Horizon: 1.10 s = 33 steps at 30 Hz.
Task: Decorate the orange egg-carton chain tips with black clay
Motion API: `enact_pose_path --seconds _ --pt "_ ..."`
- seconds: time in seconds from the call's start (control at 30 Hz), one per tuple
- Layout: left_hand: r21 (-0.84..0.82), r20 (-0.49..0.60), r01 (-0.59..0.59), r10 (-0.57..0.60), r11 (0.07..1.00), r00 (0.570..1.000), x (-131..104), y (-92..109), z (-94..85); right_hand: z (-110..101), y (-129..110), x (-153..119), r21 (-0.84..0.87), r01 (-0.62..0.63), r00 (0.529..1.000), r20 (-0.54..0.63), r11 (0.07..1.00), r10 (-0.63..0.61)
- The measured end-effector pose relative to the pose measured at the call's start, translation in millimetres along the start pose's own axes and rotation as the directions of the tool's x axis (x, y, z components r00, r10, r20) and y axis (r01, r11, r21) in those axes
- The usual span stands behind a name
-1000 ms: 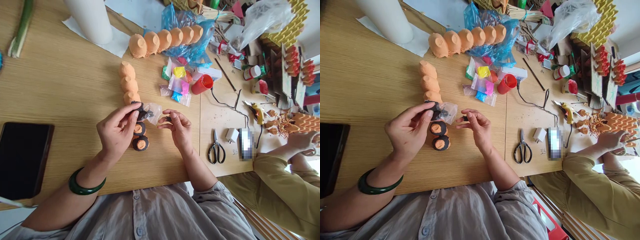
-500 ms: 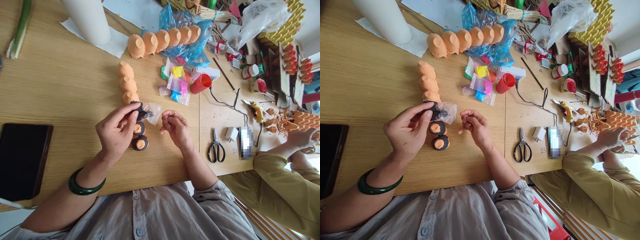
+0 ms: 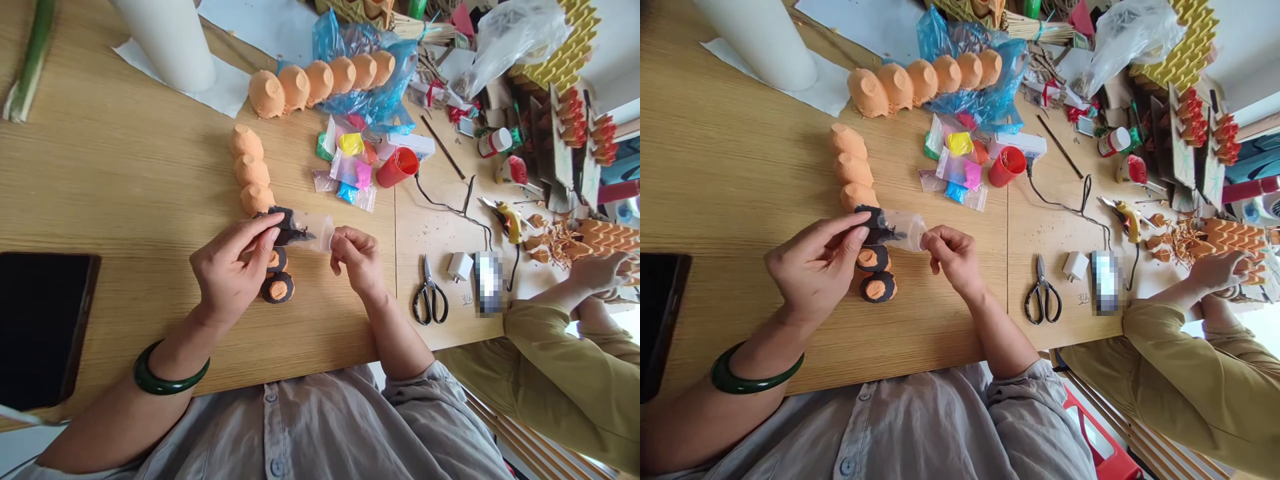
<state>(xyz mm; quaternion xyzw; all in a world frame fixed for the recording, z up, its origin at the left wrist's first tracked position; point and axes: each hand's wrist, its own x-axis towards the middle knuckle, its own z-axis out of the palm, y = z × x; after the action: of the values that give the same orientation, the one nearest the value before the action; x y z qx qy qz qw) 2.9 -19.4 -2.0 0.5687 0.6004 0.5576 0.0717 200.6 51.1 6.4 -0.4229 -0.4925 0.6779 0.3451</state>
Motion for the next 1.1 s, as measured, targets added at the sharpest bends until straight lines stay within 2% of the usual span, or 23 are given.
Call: enact_pose_path --seconds 0.2,0.33,0.43,0.53,0.67,0.77,0.83,1.0,1.1 --pt "0.039 -0.008 -0.019 0.020 0.999 1.000 1.4 -4.0 -1.2 -2.2 -1.1 4.1 0.118 -0.031 0.999 0.019 0.993 0.029" --pt "0.088 0.022 -0.122 0.121 0.989 0.992 -1.6 -4.7 -1.2 2.1 -1.0 2.9 0.060 -0.030 0.999 0.027 0.998 0.028" --pt "0.077 0.037 -0.157 0.155 0.985 0.987 -3.8 -2.8 -0.4 3.9 -0.5 1.7 0.011 0.005 0.999 -0.039 1.000 -0.005" --pt "0.043 0.060 -0.116 0.114 0.992 0.992 -5.5 -0.3 0.7 2.5 1.3 2.5 -0.055 0.054 0.991 -0.118 0.997 -0.061" --pt "0.007 0.102 -0.026 0.025 1.000 0.994 -6.9 0.4 1.7 -1.4 2.4 5.0 -0.100 0.091 0.984 -0.145 0.991 -0.105" --pt "-0.060 0.101 0.028 -0.022 0.998 0.995 -4.1 -1.1 0.5 -1.7 0.3 4.4 -0.098 0.113 0.987 -0.105 0.989 -0.123" --pt "-0.068 0.089 0.017 -0.011 0.998 0.996 -0.4 -1.4 -1.4 0.5 -1.8 2.0 -0.097 0.114 0.992 -0.039 0.989 -0.118" --pt "-0.068 0.210 -0.011 0.025 0.998 0.977 6.5 4.9 -5.4 10.7 -4.2 -4.7 -0.147 0.150 0.982 0.140 0.978 -0.129" --pt "-0.120 0.288 0.102 -0.063 0.988 0.956 7.5 11.0 -7.0 14.3 -3.5 -6.1 -0.165 0.154 0.978 0.163 0.974 -0.127"
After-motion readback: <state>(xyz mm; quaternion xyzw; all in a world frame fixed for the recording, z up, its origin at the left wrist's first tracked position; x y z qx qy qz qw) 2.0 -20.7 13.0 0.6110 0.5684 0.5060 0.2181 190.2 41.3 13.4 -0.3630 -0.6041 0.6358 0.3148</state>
